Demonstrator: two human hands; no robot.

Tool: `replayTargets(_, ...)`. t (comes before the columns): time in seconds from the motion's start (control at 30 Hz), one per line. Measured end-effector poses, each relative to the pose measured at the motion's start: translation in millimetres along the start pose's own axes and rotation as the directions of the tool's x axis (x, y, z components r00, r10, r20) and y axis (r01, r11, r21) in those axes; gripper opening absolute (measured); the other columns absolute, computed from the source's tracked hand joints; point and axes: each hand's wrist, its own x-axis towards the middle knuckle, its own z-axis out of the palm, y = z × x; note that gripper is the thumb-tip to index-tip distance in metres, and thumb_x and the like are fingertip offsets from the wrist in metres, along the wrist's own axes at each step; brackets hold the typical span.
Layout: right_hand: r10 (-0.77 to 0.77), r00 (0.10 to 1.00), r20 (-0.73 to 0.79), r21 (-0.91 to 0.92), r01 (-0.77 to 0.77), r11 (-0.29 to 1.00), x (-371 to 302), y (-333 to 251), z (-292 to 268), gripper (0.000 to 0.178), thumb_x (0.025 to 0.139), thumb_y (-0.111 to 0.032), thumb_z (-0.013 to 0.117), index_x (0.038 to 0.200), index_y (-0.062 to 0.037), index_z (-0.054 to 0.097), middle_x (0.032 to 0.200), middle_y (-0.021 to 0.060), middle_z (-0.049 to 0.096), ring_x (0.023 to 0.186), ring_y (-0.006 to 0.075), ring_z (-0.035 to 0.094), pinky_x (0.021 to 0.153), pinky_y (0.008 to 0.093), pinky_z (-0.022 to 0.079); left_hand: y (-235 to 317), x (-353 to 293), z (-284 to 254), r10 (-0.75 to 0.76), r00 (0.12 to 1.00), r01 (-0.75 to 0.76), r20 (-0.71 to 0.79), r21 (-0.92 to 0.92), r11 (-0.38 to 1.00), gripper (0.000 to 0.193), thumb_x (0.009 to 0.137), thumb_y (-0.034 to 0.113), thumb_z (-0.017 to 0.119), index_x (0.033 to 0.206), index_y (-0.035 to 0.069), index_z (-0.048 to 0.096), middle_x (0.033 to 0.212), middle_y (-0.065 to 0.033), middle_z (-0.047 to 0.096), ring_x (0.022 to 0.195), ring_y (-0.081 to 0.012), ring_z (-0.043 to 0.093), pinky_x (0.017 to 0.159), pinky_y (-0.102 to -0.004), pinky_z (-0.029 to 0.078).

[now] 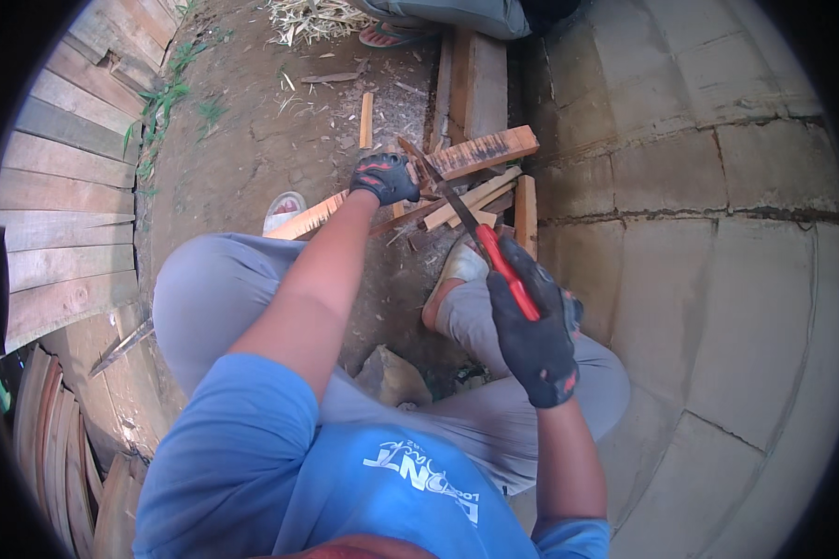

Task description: The person uses a red-handled axe to split thin wooden planks into smaller strips. They hold the wood with their left hand and strike it with the axe in their right hand, repeating the process on multiple pieces.

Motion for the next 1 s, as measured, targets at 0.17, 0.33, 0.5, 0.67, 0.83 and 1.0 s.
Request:
replayTargets(0.17,-0.134,0.990,-0.046,-0.049,0.132,0.990,16.7,10.0,15.8,0.037,0.099,-0.021,0.075,0.133,-0.0081,0.076,0.124,0.0187,0.079,0.108,0.0380,0.077,0.095,0.0434,0.059,5.3,-1.2,-0.2,-0.044,0.997,0.045,-0.061,0.010,0.999,0.063,0.080,0.049,0.077,0.131,0.013,0.075,0.134,-0.0193,0.075,0.123,-0.0373,0.073,0.106,-0.0480,0.058)
replayTargets(0.33,-0.232,0.972,-0.047,-0.092,0.227,0.969,27.6,20.2,14.3,0.035,0.098,-0.021,0.076,0.131,-0.0101,0.077,0.123,0.0179,0.079,0.106,0.0387,0.077,0.095,0.0438,0.058,8.6,-12.3,-2.5,-0.068,0.997,0.069,-0.040,0.007,0.998,0.068,0.080,0.052,0.078,0.135,0.013,0.074,0.136,-0.0200,0.074,0.125,-0.0376,0.072,0.109,-0.0473,0.058)
replayTargets(0.5,-0.207,0.978,-0.036,-0.048,0.206,0.977,27.4,13.0,14.1,0.033,0.098,-0.021,0.076,0.129,-0.0103,0.077,0.121,0.0175,0.079,0.105,0.0376,0.077,0.095,0.0438,0.058,7.6,-9.5,1.3,-0.078,0.995,0.079,-0.069,0.018,0.997,0.068,0.080,0.053,0.077,0.135,0.013,0.074,0.138,-0.0192,0.073,0.126,-0.0368,0.071,0.109,-0.0469,0.057)
replayTargets(0.67,-0.217,0.975,-0.045,-0.079,0.213,0.974,31.4,19.5,10.1,0.032,0.097,-0.021,0.077,0.128,-0.0101,0.078,0.118,0.0172,0.080,0.103,0.0370,0.077,0.093,0.0437,0.058,7.3,-6.7,1.1,-0.082,0.996,0.082,-0.023,0.015,0.996,0.067,0.082,0.054,0.076,0.135,0.013,0.074,0.138,-0.0186,0.073,0.126,-0.0364,0.071,0.108,-0.0466,0.058)
replayTargets(0.83,-0.083,0.996,-0.035,0.052,0.085,0.995,31.9,12.6,5.1,0.033,0.098,-0.022,0.077,0.129,-0.0098,0.078,0.118,0.0172,0.080,0.103,0.0360,0.078,0.093,0.0433,0.058,10.5,-4.2,6.9,-0.098,0.993,0.098,-0.064,-0.014,0.995,0.065,0.081,0.053,0.076,0.133,0.013,0.075,0.137,-0.0185,0.074,0.125,-0.0368,0.072,0.108,-0.0471,0.058)
replayTargets(1.0,-0.080,0.995,-0.056,0.059,0.083,0.995,28.8,17.1,5.0,0.033,0.099,-0.021,0.076,0.129,-0.0088,0.077,0.118,0.0169,0.080,0.104,0.0361,0.078,0.092,0.0434,0.058,5.3,1.6,13.7,-0.124,0.989,0.122,-0.078,-0.034,0.992,0.063,0.079,0.051,0.076,0.130,0.013,0.077,0.136,-0.0184,0.074,0.124,-0.0366,0.072,0.108,-0.0472,0.058)
